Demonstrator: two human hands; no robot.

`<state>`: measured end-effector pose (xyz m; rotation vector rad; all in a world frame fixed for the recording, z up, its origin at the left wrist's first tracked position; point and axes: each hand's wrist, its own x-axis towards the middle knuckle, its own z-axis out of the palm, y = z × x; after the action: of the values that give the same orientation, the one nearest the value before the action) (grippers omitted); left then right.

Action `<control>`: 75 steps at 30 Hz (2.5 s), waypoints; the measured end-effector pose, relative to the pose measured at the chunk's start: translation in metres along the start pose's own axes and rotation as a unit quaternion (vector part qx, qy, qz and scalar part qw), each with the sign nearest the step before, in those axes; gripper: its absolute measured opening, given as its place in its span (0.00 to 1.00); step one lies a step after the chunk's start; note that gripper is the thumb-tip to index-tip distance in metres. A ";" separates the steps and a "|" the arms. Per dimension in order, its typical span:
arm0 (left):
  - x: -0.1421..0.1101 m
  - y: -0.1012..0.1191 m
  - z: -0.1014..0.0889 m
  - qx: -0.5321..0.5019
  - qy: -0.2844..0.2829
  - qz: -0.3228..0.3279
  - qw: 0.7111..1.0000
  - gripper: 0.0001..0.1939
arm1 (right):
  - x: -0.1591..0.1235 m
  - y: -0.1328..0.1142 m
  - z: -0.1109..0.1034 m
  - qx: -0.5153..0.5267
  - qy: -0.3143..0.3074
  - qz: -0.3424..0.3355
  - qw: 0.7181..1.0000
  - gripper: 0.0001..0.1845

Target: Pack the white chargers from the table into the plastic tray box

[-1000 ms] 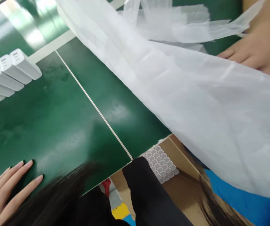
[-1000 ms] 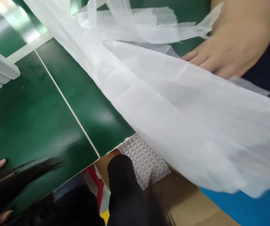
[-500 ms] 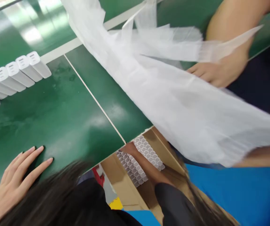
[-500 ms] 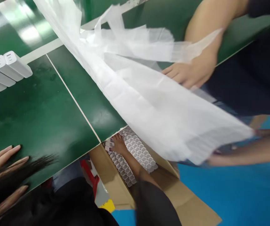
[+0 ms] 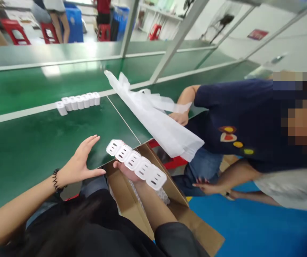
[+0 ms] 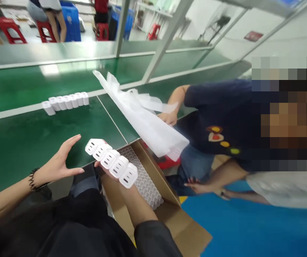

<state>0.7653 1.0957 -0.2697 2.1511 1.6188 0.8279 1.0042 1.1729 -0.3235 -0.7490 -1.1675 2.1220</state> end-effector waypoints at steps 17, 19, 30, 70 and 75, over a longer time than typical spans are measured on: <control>-0.107 -0.109 -0.112 0.270 0.263 -0.006 0.926 0.38 | 0.165 0.057 0.229 0.063 -0.343 0.135 0.928 0.32; -0.113 -0.122 -0.114 0.278 0.254 -0.027 0.926 0.37 | 0.173 0.064 0.234 0.050 -0.365 0.153 0.917 0.32; -0.119 -0.135 -0.130 0.262 0.173 -0.075 0.946 0.33 | 0.193 0.054 0.217 -0.055 -0.300 0.099 0.947 0.33; -0.117 -0.111 -0.113 0.314 0.092 -0.027 0.945 0.18 | 0.198 0.003 0.196 -0.237 -0.331 -0.034 0.913 0.35; -0.117 -0.116 -0.116 0.314 0.107 -0.055 0.942 0.20 | 0.199 0.009 0.198 -0.239 -0.423 0.005 0.874 0.38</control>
<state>0.5830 1.0105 -0.2750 2.3947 2.3449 0.5730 0.7293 1.2077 -0.2788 0.0583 -2.1929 2.2377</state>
